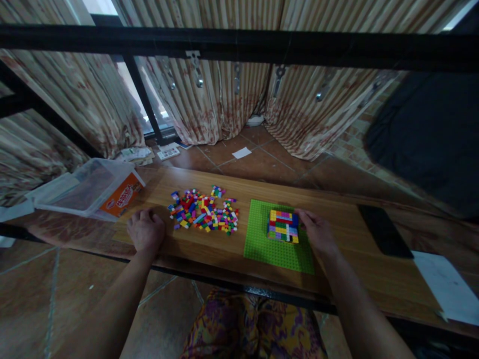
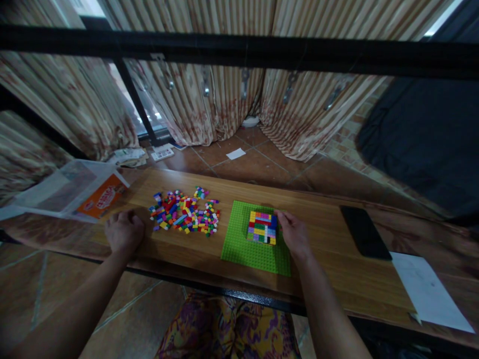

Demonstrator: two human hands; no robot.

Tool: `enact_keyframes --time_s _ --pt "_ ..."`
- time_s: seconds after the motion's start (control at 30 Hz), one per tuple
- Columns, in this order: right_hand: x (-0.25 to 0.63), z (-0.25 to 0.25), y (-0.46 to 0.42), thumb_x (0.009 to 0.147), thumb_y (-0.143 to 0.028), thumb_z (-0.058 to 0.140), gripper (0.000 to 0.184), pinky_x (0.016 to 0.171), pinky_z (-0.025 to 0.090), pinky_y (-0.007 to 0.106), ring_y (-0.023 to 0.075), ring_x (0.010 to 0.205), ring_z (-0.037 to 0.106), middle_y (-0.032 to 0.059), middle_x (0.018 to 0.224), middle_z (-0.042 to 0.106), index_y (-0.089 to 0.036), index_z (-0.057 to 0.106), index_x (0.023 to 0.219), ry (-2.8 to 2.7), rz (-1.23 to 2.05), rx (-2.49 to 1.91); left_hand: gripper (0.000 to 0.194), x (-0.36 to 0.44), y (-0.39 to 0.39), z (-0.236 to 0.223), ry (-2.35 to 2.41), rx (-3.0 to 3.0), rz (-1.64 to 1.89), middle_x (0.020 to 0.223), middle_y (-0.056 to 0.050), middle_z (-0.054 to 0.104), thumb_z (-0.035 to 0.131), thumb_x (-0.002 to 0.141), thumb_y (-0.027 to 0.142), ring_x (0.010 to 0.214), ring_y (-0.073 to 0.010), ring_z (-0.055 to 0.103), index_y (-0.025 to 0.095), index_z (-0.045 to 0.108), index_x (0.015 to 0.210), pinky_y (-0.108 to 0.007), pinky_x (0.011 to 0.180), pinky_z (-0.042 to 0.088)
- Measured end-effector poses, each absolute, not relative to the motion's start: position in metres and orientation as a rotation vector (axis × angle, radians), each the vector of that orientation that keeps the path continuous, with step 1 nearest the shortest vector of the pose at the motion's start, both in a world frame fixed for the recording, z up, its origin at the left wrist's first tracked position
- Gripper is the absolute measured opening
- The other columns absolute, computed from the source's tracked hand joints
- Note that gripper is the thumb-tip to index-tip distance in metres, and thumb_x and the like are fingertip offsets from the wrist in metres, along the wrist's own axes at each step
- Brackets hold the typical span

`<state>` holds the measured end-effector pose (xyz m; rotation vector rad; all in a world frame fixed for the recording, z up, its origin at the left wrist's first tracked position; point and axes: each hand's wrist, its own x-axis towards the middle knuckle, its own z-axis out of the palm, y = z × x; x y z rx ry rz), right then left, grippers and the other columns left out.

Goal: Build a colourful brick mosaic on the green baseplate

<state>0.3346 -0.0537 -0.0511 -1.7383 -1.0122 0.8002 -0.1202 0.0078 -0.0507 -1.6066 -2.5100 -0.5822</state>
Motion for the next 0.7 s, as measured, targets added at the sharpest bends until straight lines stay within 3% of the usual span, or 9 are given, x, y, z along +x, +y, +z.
enact_keyframes --time_s 0.2,0.7 --pt "0.327 -0.057 -0.051 0.076 -0.063 0.058 0.052 0.081 0.051 0.037 0.0238 0.086 0.068 0.006 0.094 0.076 -0.019 0.075 0.099 -1.05 0.818 -1.793 0.037 -0.12 0.008 -0.049 -2.549 -1.6 -0.537 0.115 -0.013 0.06 0.042 0.09 0.026 0.111 -0.0292 0.051 0.009 0.063 0.115 -0.045 0.099 0.039" --pt "0.326 -0.065 -0.045 0.071 -0.06 0.066 0.045 0.079 0.051 0.036 0.0223 0.084 0.068 0.0059 0.091 0.076 -0.02 0.076 0.088 -1.017 0.768 -1.703 0.04 -0.12 0.007 -0.052 -2.532 -1.613 -0.578 0.119 -0.019 0.06 0.043 0.088 0.024 0.114 -0.0326 0.052 0.006 0.063 0.117 -0.046 0.1 0.04"
